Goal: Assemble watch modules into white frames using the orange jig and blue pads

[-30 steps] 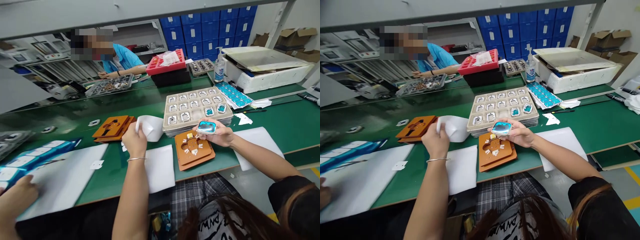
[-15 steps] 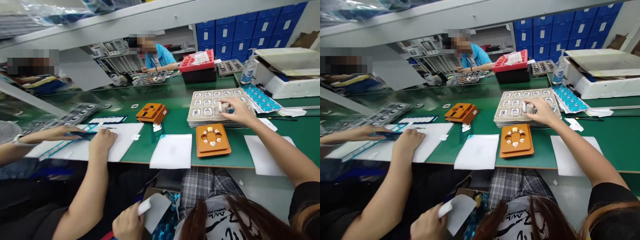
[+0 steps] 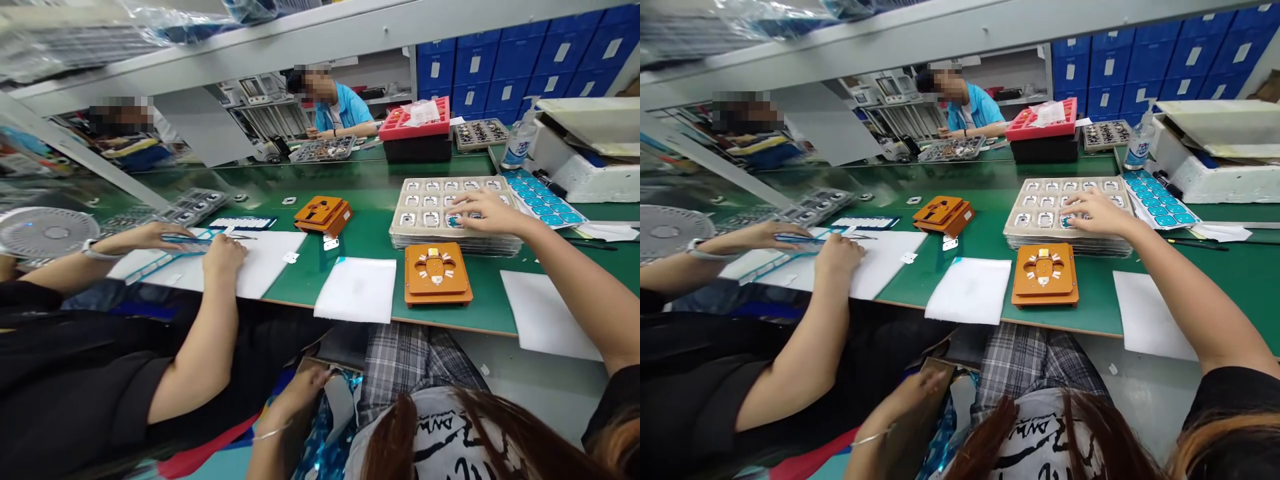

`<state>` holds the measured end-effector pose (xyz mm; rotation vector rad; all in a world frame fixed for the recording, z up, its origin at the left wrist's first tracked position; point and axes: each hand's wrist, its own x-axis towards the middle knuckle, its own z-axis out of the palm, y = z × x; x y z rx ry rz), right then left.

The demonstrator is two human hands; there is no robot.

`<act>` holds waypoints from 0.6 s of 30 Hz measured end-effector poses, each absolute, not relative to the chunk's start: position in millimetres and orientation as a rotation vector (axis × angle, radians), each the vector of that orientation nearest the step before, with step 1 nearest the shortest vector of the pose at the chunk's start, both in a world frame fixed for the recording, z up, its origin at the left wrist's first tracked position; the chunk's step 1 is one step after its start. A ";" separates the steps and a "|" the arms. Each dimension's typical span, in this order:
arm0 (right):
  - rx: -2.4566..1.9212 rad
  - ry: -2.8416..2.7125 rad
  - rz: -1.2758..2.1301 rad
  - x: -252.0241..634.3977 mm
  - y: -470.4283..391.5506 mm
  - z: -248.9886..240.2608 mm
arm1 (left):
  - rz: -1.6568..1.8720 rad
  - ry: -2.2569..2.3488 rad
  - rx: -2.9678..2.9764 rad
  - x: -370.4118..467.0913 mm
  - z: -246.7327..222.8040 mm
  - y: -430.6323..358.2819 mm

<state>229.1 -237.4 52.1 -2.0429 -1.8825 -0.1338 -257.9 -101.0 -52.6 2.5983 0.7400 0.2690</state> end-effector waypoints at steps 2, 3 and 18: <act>-2.084 -1.725 -0.241 243.9 -254.2 58.2 | 0.201 0.679 2.590 -239.1 -49.8 -71.8; -2.132 -1.618 -0.285 254.0 -265.0 60.7 | 0.216 0.679 2.593 -230.7 -44.2 -59.3; -2.801 -1.088 -0.319 323.9 -391.1 14.7 | 0.234 0.653 2.906 -122.6 -27.8 67.8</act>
